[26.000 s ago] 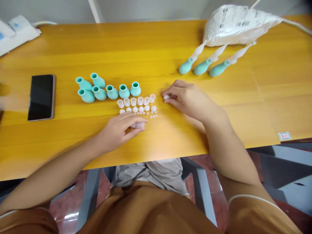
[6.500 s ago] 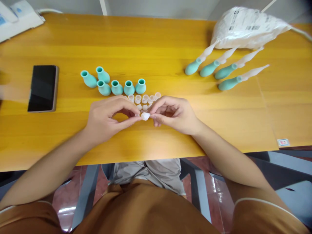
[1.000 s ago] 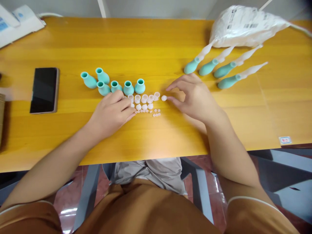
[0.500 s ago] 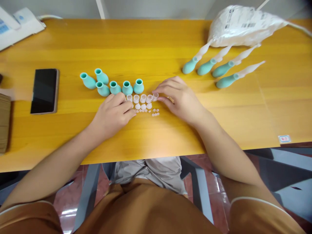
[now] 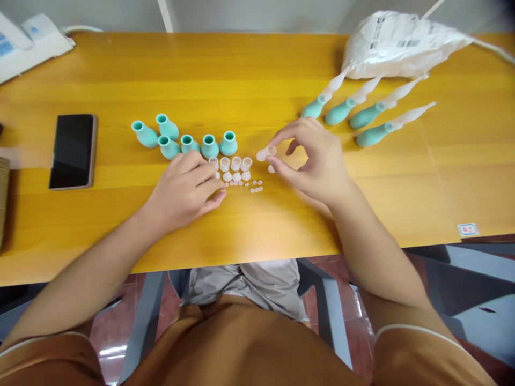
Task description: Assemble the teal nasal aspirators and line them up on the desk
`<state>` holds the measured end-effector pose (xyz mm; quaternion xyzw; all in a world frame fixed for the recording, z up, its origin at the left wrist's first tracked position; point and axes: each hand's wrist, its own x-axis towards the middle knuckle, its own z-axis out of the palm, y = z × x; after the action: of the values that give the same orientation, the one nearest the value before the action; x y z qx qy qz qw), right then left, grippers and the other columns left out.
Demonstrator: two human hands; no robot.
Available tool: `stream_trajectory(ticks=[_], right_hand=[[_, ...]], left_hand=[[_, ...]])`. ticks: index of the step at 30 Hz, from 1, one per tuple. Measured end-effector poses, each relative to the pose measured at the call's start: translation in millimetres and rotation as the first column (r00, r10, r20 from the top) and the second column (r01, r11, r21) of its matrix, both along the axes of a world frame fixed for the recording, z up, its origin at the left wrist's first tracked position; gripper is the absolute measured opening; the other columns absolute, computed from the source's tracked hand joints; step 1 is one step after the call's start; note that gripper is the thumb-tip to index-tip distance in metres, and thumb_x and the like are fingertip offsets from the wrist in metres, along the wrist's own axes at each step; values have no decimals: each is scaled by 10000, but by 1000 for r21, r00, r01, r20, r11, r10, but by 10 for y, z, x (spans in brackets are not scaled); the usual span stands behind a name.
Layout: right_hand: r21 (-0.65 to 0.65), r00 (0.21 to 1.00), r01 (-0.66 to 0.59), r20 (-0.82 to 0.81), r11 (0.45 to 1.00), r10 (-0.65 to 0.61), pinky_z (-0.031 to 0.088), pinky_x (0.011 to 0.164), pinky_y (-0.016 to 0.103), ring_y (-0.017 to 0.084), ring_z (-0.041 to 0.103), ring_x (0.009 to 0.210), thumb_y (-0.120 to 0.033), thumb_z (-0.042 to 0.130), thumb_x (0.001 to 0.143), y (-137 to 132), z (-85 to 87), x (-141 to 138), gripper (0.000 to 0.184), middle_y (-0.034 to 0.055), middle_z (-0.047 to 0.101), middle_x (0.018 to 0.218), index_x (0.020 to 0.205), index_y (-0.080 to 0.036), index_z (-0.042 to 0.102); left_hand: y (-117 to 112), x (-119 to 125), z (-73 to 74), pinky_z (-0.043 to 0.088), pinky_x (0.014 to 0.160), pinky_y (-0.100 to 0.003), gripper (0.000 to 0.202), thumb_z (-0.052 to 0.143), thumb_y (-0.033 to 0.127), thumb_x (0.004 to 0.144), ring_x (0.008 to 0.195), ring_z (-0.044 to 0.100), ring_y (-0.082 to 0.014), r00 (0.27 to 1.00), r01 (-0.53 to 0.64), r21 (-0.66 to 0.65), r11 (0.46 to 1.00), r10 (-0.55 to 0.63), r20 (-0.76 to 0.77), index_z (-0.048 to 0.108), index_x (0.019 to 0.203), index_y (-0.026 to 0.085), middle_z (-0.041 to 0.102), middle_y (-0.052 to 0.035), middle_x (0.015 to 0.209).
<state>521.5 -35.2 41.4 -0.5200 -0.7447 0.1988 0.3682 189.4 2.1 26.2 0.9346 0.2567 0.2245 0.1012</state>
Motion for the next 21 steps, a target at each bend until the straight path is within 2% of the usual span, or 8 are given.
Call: stream_trajectory(ticks=[3, 6, 9, 13, 17, 21], right_hand=[[-69, 970, -93, -231, 993, 75, 707, 794, 461, 301, 821, 988, -568, 891, 1097, -90, -7, -120, 254, 78, 876, 1122, 1098, -320, 836], [-142, 892, -266, -411, 953, 188, 651, 666, 366, 231, 811, 870, -556, 950, 1060, -161, -58, -257, 295, 57, 870, 1066, 1092, -290, 827], [-147, 818, -377, -515, 915, 254, 644, 663, 314, 201, 824, 876, -468, 970, 1060, -202, -108, -360, 253, 50, 876, 1054, 1098, -269, 819], [-152, 780, -419, -565, 895, 269, 666, 700, 292, 183, 834, 900, -409, 963, 1070, -224, -144, -434, 219, 55, 885, 1078, 1110, -252, 816], [-151, 776, -430, -566, 890, 278, 679, 718, 300, 189, 838, 920, -396, 961, 1070, -230, -165, -455, 209, 58, 889, 1086, 1126, -253, 818], [-169, 781, -422, -566, 891, 262, 686, 722, 304, 200, 834, 949, -458, 971, 1066, -235, -175, -460, 255, 61, 879, 1090, 1124, -257, 825]], left_hand=[[-25, -11, 41, 561, 895, -449, 128, 773, 359, 1182, 937, 637, -242, 992, 11, 50, 999, -18, 125, 831, 1078, 313, 760, -3, 943], [-90, -13, 109, 590, 948, -482, 88, 802, 375, 1183, 944, 709, -251, 975, -33, -39, 999, 41, 216, 853, 1114, 359, 777, -10, 958], [-164, -6, 179, 613, 1002, -520, 76, 814, 453, 1175, 953, 754, -256, 956, -69, -140, 988, 106, 272, 863, 1145, 404, 780, -19, 971], [-226, 21, 229, 636, 927, -503, 126, 806, 515, 1183, 877, 737, -231, 950, -106, -155, 982, 146, 276, 855, 1132, 411, 768, -19, 931], [-242, 74, 243, 616, 817, -459, 130, 838, 482, 1181, 765, 673, -195, 937, -38, -116, 993, 75, 341, 853, 1086, 395, 756, 12, 865], [-251, 87, 250, 610, 784, -448, 92, 871, 403, 1171, 775, 686, -196, 926, 17, -111, 994, 26, 376, 855, 1082, 390, 792, 18, 914]])
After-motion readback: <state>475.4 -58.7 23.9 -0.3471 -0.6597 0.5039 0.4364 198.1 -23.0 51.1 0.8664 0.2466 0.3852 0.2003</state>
